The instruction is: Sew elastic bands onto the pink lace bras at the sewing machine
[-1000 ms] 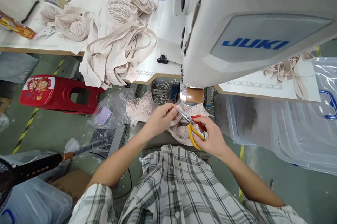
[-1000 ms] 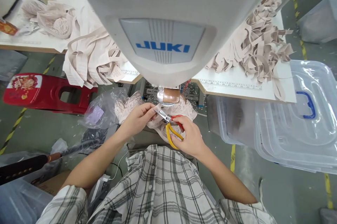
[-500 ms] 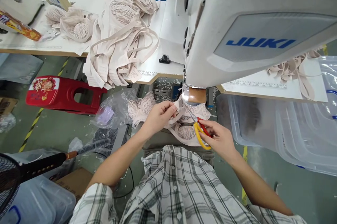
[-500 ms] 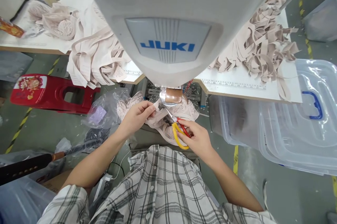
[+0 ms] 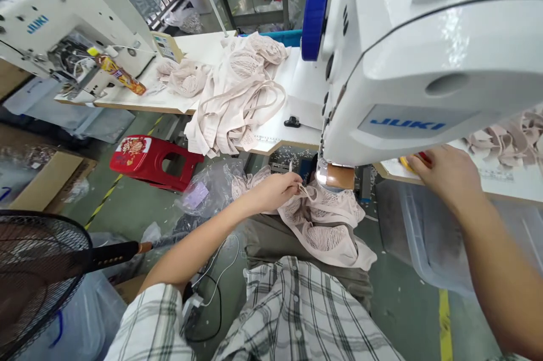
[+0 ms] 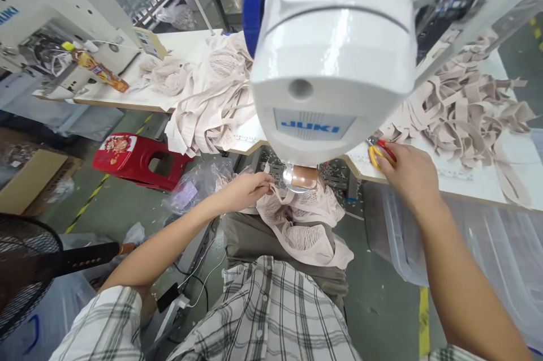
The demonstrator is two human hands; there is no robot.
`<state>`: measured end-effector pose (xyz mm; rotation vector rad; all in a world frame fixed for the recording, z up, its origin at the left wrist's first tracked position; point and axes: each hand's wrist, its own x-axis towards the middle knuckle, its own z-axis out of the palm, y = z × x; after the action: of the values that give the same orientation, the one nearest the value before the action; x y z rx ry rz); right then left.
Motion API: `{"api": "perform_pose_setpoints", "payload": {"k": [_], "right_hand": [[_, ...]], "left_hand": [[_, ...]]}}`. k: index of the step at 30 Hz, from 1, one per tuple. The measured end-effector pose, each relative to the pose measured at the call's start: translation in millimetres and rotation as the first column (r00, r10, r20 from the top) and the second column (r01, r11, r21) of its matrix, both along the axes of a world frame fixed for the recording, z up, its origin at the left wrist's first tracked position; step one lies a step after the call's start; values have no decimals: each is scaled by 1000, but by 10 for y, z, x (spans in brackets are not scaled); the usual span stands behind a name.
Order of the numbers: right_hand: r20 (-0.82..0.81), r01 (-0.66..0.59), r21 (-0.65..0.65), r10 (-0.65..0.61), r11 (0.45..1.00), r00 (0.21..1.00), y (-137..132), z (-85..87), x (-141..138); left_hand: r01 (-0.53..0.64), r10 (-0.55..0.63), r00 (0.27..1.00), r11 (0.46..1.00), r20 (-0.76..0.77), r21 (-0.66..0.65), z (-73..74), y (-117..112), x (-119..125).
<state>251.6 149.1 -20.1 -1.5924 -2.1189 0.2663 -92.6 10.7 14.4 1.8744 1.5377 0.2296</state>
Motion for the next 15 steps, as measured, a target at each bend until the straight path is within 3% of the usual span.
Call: {"api": "perform_pose_setpoints", "payload": {"k": [2, 3, 4, 5, 7, 9, 12, 15], "right_hand": [[-77, -4, 73, 10, 997, 997, -227, -5, -104], [-145, -2, 55, 10, 998, 989, -406, -25, -178], [-235, -58, -47, 46, 997, 971, -606, -57, -265], [-329, -209, -164, 146, 964, 933, -813, -99, -362], [-439, -482, -298, 331, 824, 835, -1185, -199, -570], [-528, -571, -299, 366, 764, 766, -1447, -282, -762], [-713, -477, -302, 136, 826, 688, -1621, -290, -950], [-808, -252, -380, -186, 890, 559, -1600, -117, -1010]], "left_hand": [[14, -9, 993, 999, -115, 40, -26, 15, -20], [20, -6, 986, 996, -167, 86, -52, 12, 0], [42, -14, 979, 990, -205, 131, -83, 1, 42], [86, -47, 973, 983, -226, 165, -113, -17, 105], [214, -161, 956, 955, -246, 207, -157, -68, 277], [301, -254, 945, 921, -204, 248, -160, -129, 476], [221, -208, 975, 905, -74, 364, -90, -201, 755], [-35, -28, 981, 950, 194, 311, 5, -227, 962]]}}
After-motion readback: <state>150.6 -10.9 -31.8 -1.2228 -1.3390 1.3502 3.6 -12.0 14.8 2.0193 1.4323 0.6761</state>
